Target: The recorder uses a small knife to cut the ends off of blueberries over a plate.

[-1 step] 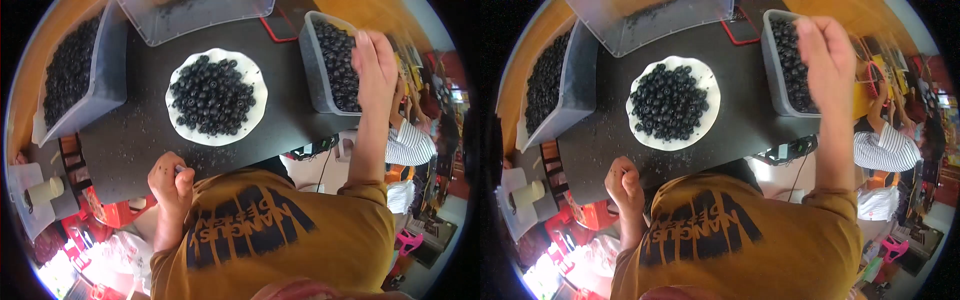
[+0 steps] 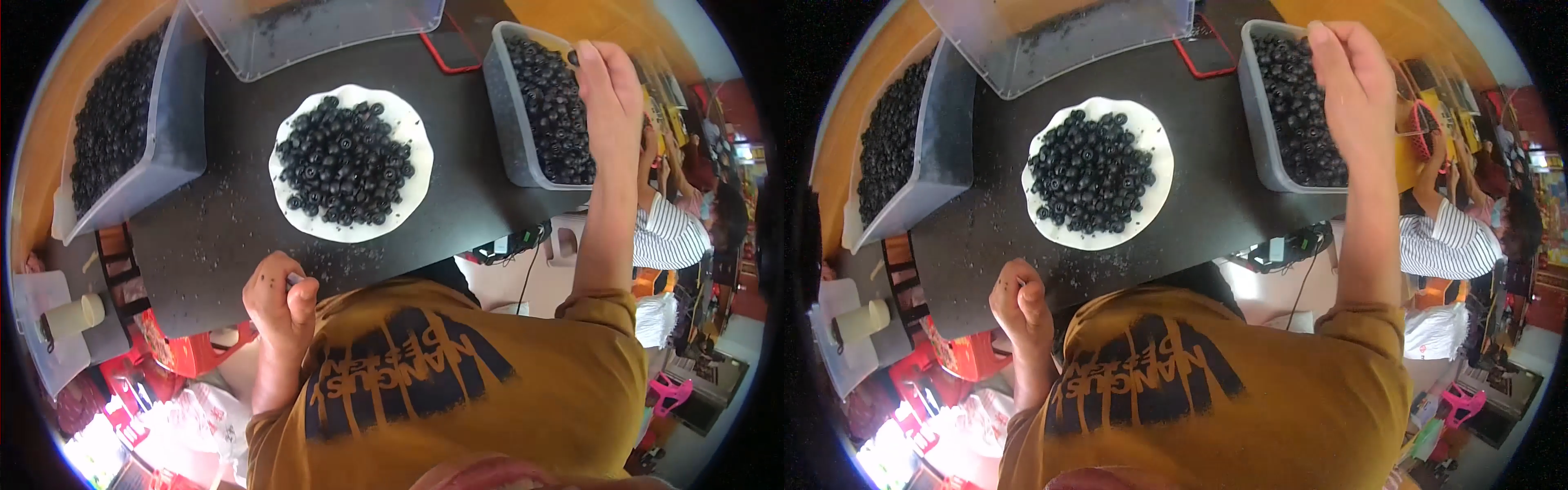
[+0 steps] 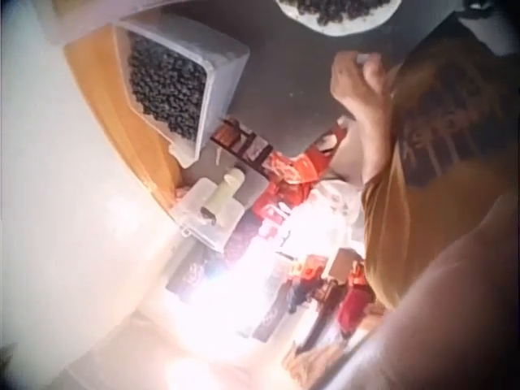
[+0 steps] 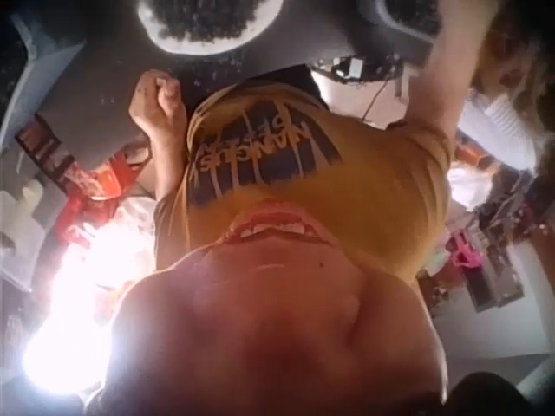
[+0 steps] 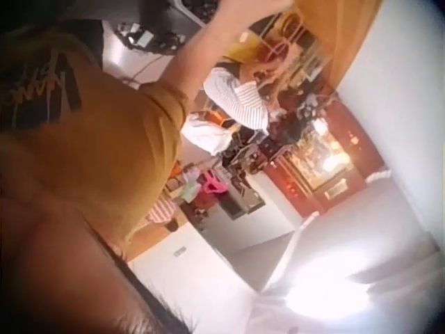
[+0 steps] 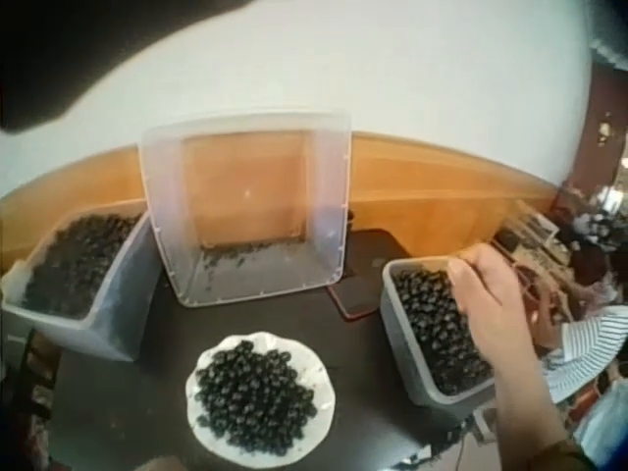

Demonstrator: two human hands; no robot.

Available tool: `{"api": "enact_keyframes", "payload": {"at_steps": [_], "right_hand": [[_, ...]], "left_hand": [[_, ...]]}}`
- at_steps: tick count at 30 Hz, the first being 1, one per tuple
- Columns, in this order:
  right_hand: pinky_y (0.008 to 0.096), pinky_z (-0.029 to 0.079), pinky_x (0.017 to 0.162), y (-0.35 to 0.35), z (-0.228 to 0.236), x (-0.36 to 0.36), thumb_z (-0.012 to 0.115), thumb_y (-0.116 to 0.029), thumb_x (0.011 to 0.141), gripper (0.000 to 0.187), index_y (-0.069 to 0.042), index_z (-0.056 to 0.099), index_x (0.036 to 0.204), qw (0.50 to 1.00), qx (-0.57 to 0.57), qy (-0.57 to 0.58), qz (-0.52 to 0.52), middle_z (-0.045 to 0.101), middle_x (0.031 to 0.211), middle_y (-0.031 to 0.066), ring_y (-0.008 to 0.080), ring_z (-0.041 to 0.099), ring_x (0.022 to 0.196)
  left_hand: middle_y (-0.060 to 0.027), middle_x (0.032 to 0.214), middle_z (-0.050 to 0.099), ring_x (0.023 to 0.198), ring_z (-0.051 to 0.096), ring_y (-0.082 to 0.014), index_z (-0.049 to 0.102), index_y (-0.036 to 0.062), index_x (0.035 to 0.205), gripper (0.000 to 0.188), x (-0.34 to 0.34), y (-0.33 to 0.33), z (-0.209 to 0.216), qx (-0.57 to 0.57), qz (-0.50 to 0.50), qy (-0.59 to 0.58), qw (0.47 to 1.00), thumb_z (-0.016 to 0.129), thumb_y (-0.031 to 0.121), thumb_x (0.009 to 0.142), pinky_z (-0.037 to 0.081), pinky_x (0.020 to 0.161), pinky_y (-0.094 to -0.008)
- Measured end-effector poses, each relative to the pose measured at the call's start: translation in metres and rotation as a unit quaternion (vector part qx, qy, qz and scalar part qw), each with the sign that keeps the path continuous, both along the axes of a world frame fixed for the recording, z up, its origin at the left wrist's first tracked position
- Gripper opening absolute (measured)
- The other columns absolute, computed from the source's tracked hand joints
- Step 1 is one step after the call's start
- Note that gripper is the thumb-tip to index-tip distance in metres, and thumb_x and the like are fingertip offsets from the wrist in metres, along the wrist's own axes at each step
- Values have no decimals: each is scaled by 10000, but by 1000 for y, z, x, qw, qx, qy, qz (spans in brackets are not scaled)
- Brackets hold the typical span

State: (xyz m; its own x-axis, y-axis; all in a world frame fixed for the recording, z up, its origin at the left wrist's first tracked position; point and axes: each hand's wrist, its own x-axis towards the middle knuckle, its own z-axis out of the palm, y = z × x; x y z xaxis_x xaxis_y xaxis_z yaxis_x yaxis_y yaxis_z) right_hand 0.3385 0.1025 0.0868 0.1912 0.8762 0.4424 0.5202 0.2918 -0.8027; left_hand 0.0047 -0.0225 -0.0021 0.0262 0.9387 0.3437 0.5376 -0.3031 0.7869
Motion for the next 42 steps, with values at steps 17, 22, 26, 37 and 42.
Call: {"api": "enact_keyframes", "payload": {"at_steps": [17, 22, 26, 37, 42], "right_hand": [[217, 338, 569, -58, -53, -125, 437, -11, 737, 310, 16, 444, 1045, 732, -338, 441, 394, 487, 894, 90, 109, 405, 633], [220, 417, 576, -74, -74, -180, 419, -67, 850, 249, 3, 425, 1089, 711, -333, 491, 378, 551, 1034, 248, 117, 499, 601], [172, 370, 425, -80, -74, -190, 348, -241, 936, 283, 2, 425, 1057, 717, -330, 466, 399, 584, 901, 231, 85, 455, 441], [179, 292, 466, -81, -85, -190, 425, -314, 915, 350, 15, 540, 935, 764, -364, 381, 373, 450, 606, 11, 44, 324, 462], [173, 297, 479, -82, -87, -189, 433, -313, 905, 393, 47, 527, 1034, 731, -368, 412, 401, 449, 668, 14, 43, 333, 484]], "left_hand": [[-90, 592, 468, 516, 476, -251, 498, 18, 689, 385, 2, 0, 7, -69, -64, -75, 993, 606, 376, 777, 376, 485, -306], [-84, 596, 486, 525, 484, -223, 523, 17, 693, 408, -8, -5, 0, -99, -27, -120, 987, 625, 405, 767, 382, 485, -286], [-79, 607, 502, 526, 477, -206, 530, 14, 723, 427, -12, -12, 0, -161, -7, -184, 970, 632, 428, 759, 387, 488, -275], [16, 645, 405, 592, 359, -81, 444, 37, 706, 591, -10, -10, -5, -161, -27, -182, 970, 473, 623, 778, 270, 524, -222], [19, 663, 410, 612, 365, -76, 458, 31, 729, 547, -8, -8, -5, -178, -28, -201, 963, 490, 572, 803, 284, 547, -209]]}}
